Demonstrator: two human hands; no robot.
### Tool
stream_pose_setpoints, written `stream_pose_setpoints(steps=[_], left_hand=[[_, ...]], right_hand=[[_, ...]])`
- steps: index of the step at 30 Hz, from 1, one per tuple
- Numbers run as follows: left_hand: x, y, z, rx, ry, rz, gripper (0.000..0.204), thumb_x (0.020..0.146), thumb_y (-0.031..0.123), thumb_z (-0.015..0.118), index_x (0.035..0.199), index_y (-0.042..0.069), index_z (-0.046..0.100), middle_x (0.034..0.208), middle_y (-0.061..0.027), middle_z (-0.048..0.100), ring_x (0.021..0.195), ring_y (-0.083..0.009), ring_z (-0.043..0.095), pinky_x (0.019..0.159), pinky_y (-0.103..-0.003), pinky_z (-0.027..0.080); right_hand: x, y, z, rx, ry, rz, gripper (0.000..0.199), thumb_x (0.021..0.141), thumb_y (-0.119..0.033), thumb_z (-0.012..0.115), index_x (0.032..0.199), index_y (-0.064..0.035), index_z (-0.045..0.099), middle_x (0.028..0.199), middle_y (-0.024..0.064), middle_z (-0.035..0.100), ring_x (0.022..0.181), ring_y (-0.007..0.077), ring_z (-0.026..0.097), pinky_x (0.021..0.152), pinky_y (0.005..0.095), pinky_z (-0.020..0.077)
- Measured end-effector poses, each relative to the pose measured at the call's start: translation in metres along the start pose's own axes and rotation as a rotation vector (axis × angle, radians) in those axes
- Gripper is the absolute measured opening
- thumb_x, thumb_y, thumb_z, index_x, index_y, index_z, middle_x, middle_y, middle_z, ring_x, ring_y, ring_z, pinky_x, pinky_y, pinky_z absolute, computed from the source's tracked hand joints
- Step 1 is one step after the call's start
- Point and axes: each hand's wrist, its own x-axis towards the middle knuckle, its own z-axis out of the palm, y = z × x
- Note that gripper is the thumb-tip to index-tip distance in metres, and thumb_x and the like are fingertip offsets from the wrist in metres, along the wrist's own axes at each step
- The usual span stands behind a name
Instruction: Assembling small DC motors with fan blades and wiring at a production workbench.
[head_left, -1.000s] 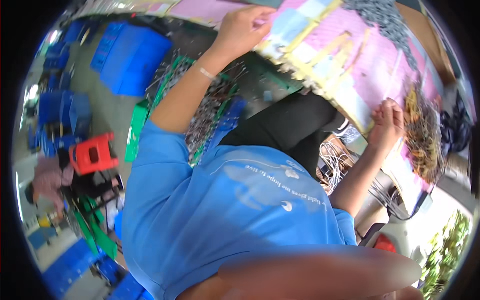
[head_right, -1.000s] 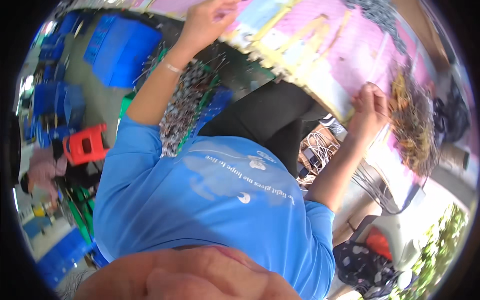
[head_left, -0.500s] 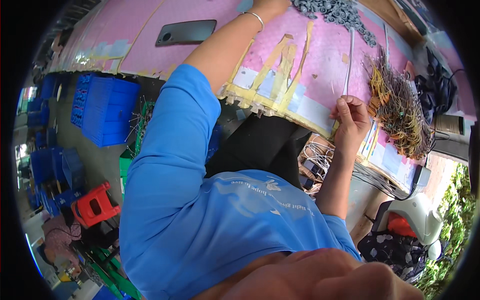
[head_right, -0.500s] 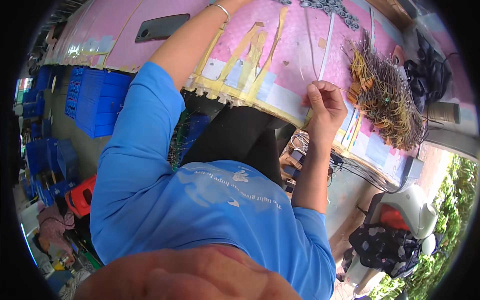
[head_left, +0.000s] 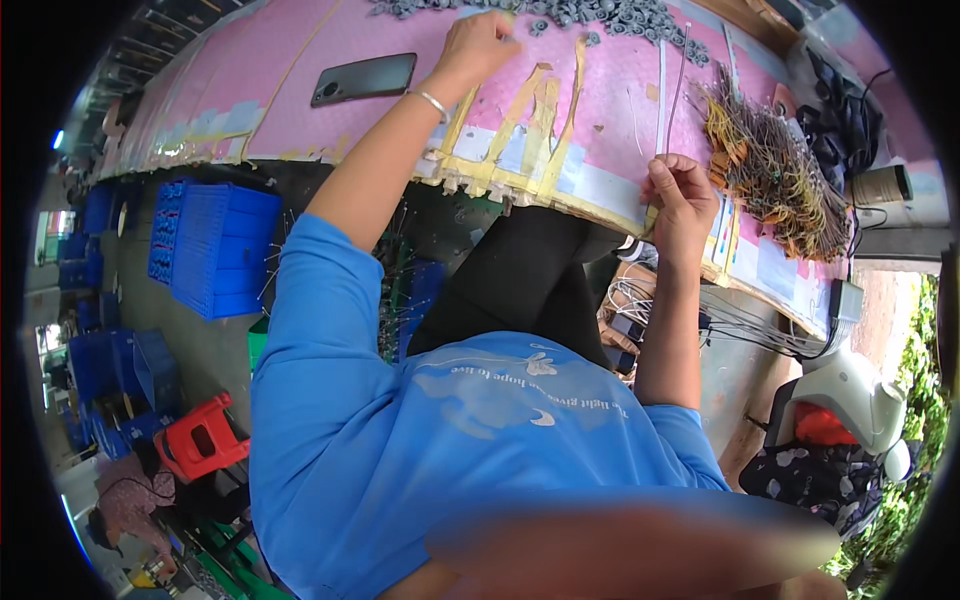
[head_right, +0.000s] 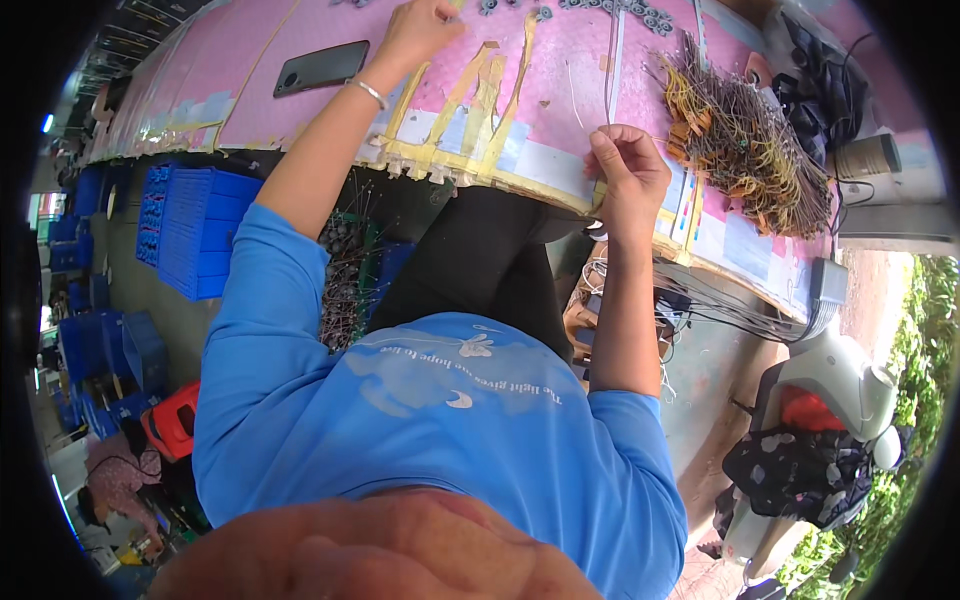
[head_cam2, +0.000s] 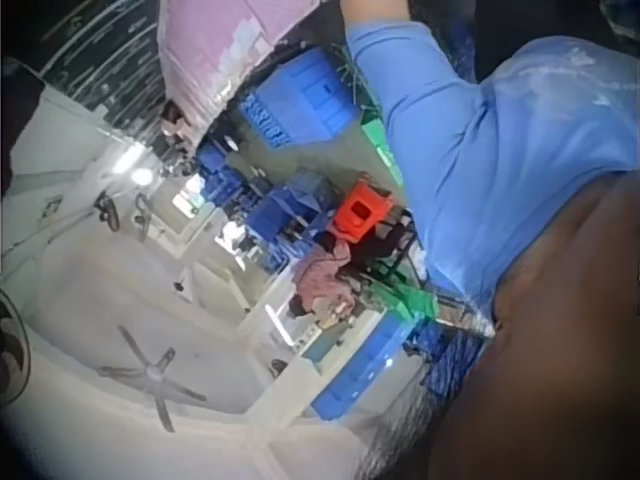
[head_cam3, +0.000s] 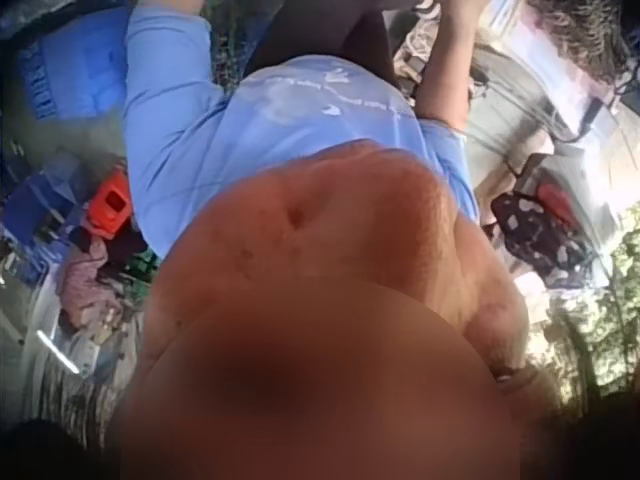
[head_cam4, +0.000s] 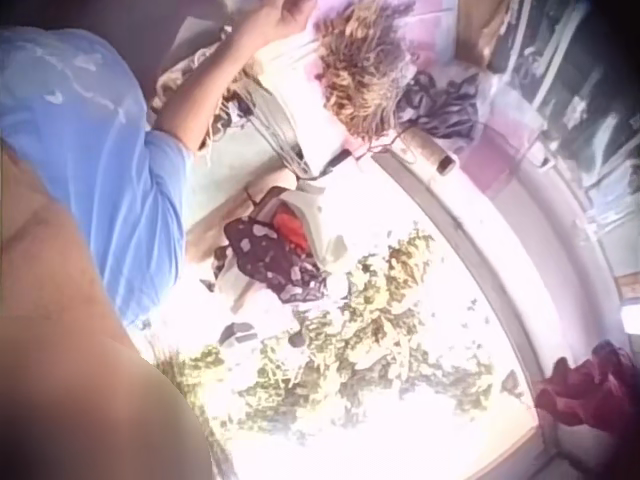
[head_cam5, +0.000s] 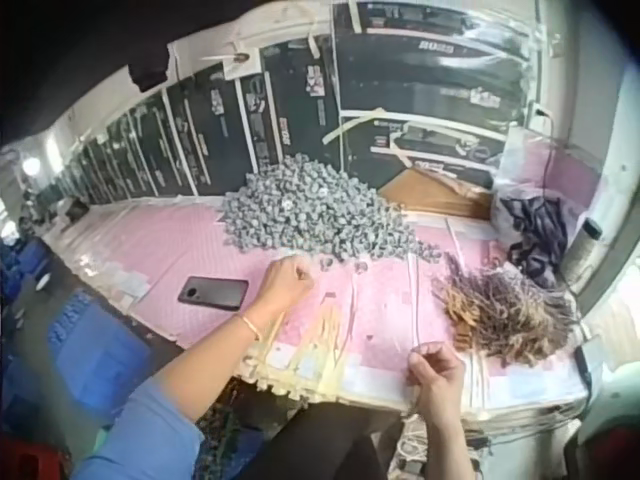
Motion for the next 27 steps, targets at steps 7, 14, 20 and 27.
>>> stream_pose_setpoints(steps=[7, 14, 20, 27], left_hand=[[-0.111, 0.067, -0.017, -0.445, -0.118, -0.018, 0.029, 0.082, 0.008, 0.073, 0.109, 0.001, 0.065, 0.086, -0.0096, 0.069, 0.073, -0.0153, 0.070, 0.067, -0.027, 0.055], [-0.190, 0.099, 0.002, -0.981, -0.305, -0.185, 0.033, 0.085, 0.007, 0.074, 0.113, -0.004, 0.061, 0.091, -0.0106, 0.070, 0.077, -0.0193, 0.071, 0.068, -0.026, 0.057], [-0.224, 0.105, 0.012, -1.121, -0.245, -0.178, 0.037, 0.087, 0.004, 0.068, 0.121, -0.005, 0.059, 0.105, -0.0132, 0.068, 0.090, -0.0175, 0.068, 0.071, -0.029, 0.059], [-0.241, 0.117, -0.001, -1.159, -0.260, -0.238, 0.034, 0.089, 0.001, 0.062, 0.122, -0.006, 0.058, 0.105, -0.0133, 0.067, 0.090, -0.0152, 0.067, 0.068, -0.028, 0.061]], right_hand=[[-0.008, -0.001, 0.007, 0.020, 0.067, -0.097, 0.007, 0.088, -0.005, 0.070, 0.092, -0.0024, 0.065, 0.076, 0.0019, 0.063, 0.064, 0.0088, 0.058, 0.055, 0.0222, 0.0459], [-0.064, -0.023, 0.047, 0.125, -0.034, -0.040, 0.008, 0.087, -0.003, 0.070, 0.091, -0.0006, 0.064, 0.081, 0.0045, 0.065, 0.063, 0.0105, 0.058, 0.057, 0.0236, 0.0455], [-0.096, -0.030, 0.056, 0.001, -0.061, 0.081, 0.007, 0.086, -0.003, 0.071, 0.091, -0.0002, 0.066, 0.080, 0.0035, 0.066, 0.062, 0.0094, 0.058, 0.057, 0.0226, 0.0451], [-0.112, -0.015, 0.053, -0.028, -0.067, 0.129, 0.007, 0.087, -0.004, 0.070, 0.091, -0.0005, 0.066, 0.088, 0.0082, 0.071, 0.061, 0.0094, 0.057, 0.056, 0.0222, 0.0456]])
